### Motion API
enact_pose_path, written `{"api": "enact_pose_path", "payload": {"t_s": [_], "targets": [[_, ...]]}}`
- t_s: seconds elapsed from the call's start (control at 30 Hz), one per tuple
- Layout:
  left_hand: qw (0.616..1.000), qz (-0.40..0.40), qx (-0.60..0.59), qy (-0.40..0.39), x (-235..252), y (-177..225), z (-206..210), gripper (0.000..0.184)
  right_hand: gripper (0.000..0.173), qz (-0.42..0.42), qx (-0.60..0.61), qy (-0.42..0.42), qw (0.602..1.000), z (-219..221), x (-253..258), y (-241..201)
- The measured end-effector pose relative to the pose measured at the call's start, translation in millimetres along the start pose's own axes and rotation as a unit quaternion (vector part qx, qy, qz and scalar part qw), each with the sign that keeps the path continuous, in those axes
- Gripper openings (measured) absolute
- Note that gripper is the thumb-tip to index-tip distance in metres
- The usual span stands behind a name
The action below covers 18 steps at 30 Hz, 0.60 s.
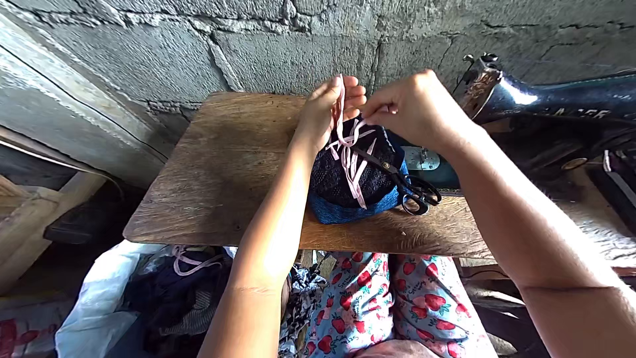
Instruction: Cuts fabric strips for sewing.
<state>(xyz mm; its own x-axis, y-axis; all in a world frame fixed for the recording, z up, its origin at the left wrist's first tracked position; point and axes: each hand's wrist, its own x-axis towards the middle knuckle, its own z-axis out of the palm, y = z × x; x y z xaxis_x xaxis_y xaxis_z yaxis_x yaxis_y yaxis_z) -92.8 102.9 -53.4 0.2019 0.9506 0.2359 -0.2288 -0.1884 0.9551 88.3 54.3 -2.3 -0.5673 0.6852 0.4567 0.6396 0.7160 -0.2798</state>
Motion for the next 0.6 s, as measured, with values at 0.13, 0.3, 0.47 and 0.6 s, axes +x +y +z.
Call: {"api": "enact_pose_path", "payload": {"t_s": [0.13, 0.3, 0.47, 0.6], "targets": [[1.000, 0.021, 0.004, -0.016, 0.2, -3.9, 3.2, 0.031, 0.019, -0.035, -0.012, -0.024, 0.999, -10.3, 25.5, 9.2], [0.999, 0.039, 0.023, -0.011, 2.0, -5.5, 4.7, 0.029, 0.024, 0.049, 0.032, -0.015, 0.998, -11.5, 39.7, 9.5], [0.998, 0.046, 0.041, -0.013, 1.4, -4.2, 5.3, 0.029, 0.030, 0.050, 0.032, -0.018, 0.998, -9.0, 47.0, 14.0], [0.996, 0.052, 0.066, -0.023, 1.6, -5.2, 3.9, 0.030, 0.046, 0.076, 0.008, -0.018, 0.997, -10.3, 52.5, 9.0]]}}
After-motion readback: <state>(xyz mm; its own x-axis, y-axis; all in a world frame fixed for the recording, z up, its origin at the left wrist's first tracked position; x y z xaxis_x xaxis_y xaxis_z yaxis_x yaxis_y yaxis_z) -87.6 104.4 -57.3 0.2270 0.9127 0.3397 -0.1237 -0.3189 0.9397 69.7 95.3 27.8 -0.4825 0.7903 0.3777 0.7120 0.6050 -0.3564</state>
